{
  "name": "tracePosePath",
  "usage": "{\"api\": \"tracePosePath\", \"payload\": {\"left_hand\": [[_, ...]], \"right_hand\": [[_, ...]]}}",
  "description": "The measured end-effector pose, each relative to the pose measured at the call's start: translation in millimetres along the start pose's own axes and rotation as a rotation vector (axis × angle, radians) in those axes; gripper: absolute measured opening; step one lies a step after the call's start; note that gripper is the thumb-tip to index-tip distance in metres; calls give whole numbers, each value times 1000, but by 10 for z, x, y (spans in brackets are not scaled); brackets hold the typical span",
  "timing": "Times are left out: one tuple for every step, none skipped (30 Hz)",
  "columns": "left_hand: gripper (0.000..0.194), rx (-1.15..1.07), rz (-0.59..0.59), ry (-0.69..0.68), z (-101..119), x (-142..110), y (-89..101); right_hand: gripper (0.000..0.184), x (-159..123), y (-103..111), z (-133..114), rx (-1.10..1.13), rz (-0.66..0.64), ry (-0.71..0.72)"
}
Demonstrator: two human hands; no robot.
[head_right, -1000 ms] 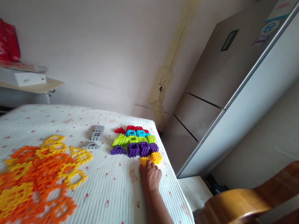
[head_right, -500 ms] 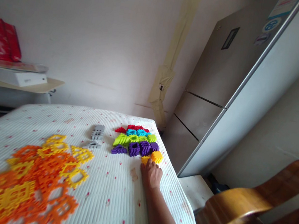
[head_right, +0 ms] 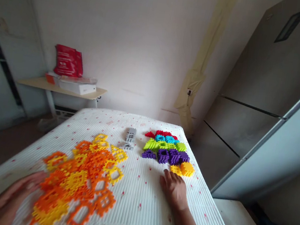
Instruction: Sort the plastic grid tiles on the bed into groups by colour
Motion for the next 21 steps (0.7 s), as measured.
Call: {"api": "tracePosePath", "payload": {"left_hand": [[52, -47, -18, 29, 17, -11, -4], [53, -66, -26, 34, 40, -19, -5], [54, -68, -31, 22, 65, -19, -5], [54, -55, -37, -4, 94, -9, -6], [53, -29, -38, -43, 127, 13, -7], [52, 1, -32, -92, 165, 46, -8], [50, 31, -25, -145, 209, 92, -10], [48, 53, -18, -198, 255, 148, -16], [47, 71, -7, -239, 300, 215, -21], [46, 88, 11, -260, 337, 293, -25], [46, 105, 38, -260, 365, 379, -26], [46, 124, 73, -240, 379, 472, -24], [46, 143, 116, -205, 381, 567, -18], [46, 161, 160, -165, 371, 658, -10], [45, 175, 198, -127, 351, 740, -1], [45, 187, 227, -98, 326, 809, 7], [44, 197, 243, -76, 298, 861, 15], [45, 207, 250, -59, 270, 896, 21], [45, 218, 250, -50, 245, 914, 26], [46, 228, 243, -46, 225, 917, 29], [46, 236, 232, -47, 210, 912, 29]], "right_hand": [[27, -1, -4, -72, 43, -27, 70], [27, 2, -5, -142, 76, -51, 120], [27, 9, -5, -208, 99, -67, 152], [27, 22, -4, -271, 112, -75, 172], [26, 43, -2, -334, 123, -78, 186], [25, 72, -1, -400, 136, -79, 195], [24, 110, 0, -474, 158, -79, 206], [22, 158, 1, -555, 190, -80, 214], [21, 215, 1, -646, 230, -80, 217], [19, 282, 0, -742, 275, -75, 207], [19, 357, -4, -843, 321, -69, 184], [18, 437, -12, -948, 361, -62, 155], [18, 519, -26, -1052, 389, -55, 114], [19, 598, -47, -1159, 410, -55, 93], [20, 672, -72, -1264, 418, -56, 80], [22, 739, -102, -1359, 413, -59, 69], [24, 796, -137, -1443, 396, -70, 59], [27, 842, -174, -1511, 368, -84, 45], [29, 878, -211, -1565, 335, -102, 30], [30, 903, -244, -1604, 302, -120, 16], [30, 920, -271, -1631, 275, -133, 6]]}}
Point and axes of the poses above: each hand's wrist, its own x-axis towards the middle knuckle, its own y-axis out of the back of the hand, z = x × y, the point moved 3 cm from there along x, towards the middle knuckle, and after that the axes turned 7 degrees about z, right-handed, at the moved point
